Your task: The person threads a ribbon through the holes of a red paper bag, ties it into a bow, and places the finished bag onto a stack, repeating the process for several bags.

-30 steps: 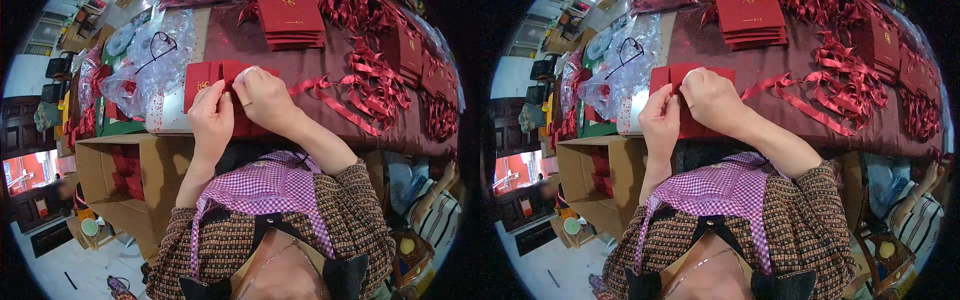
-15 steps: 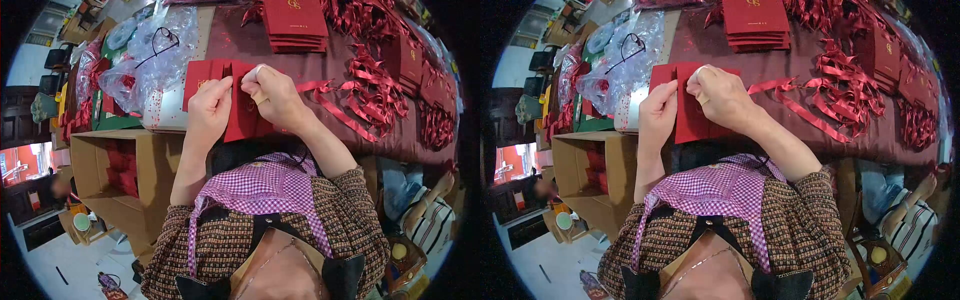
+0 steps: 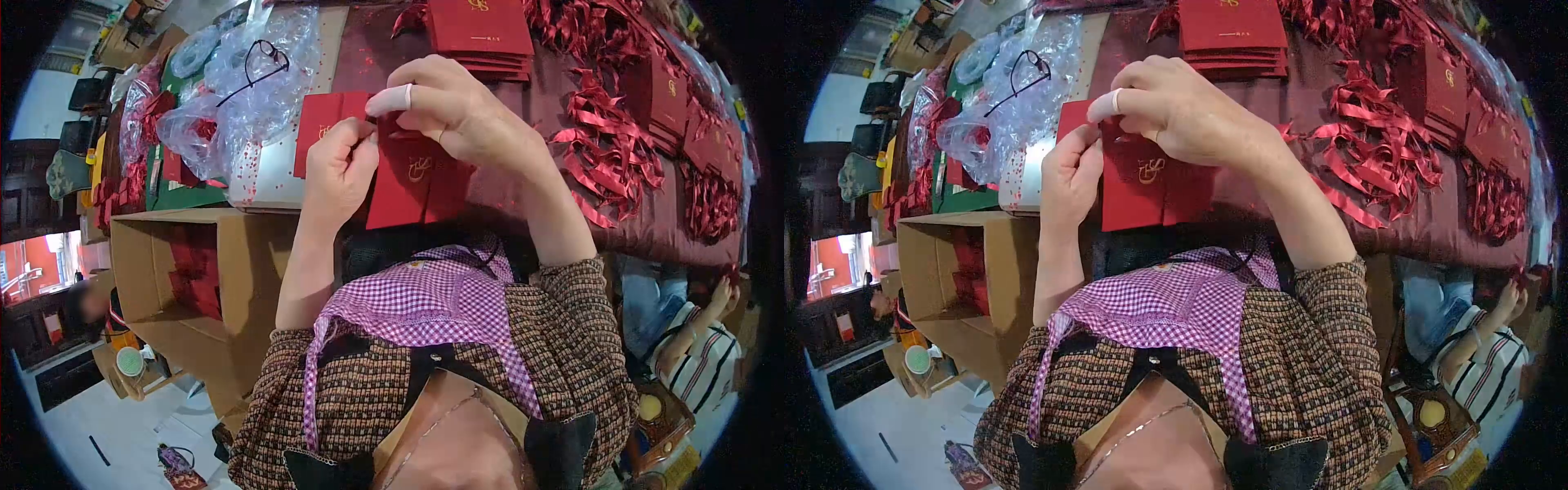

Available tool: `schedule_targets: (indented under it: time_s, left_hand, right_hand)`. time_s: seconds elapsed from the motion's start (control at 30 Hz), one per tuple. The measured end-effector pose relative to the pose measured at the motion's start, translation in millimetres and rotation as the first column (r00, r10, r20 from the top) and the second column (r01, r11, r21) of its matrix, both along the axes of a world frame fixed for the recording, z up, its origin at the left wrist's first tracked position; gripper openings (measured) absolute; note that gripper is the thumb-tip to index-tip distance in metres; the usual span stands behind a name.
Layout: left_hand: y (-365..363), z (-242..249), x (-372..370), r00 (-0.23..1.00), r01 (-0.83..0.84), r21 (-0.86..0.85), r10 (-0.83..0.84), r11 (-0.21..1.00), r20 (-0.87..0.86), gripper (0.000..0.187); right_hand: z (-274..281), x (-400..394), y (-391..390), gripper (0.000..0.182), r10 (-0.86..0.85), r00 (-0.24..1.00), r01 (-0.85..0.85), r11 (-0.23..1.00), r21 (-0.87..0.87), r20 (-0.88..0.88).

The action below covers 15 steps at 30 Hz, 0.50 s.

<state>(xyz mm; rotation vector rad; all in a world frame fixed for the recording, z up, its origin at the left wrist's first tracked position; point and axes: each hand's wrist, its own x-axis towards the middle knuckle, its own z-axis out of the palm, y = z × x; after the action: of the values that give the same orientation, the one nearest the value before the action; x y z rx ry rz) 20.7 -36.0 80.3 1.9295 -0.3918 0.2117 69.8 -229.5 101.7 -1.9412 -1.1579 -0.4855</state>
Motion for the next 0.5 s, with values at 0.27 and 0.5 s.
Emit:
schedule_targets:
  time_s: [0.27,0.5]
  left_hand:
    - [-3.9,-5.2,-1.1,0.983,-0.018,-0.138,-0.008,0.990,-0.183,0.009]
    - [57.5,-37.1,35.8,0.924,-0.259,-0.794,-0.099,0.550,-0.369,0.015]
  right_hand:
    - [-2.5,5.3,-5.4,0.025,0.092,0.987,-0.105,0.990,-0.097,-0.133]
    - [1.1,4.4,-24.9,0.016,0.098,0.971,-0.147,0.964,-0.220,-0.218]
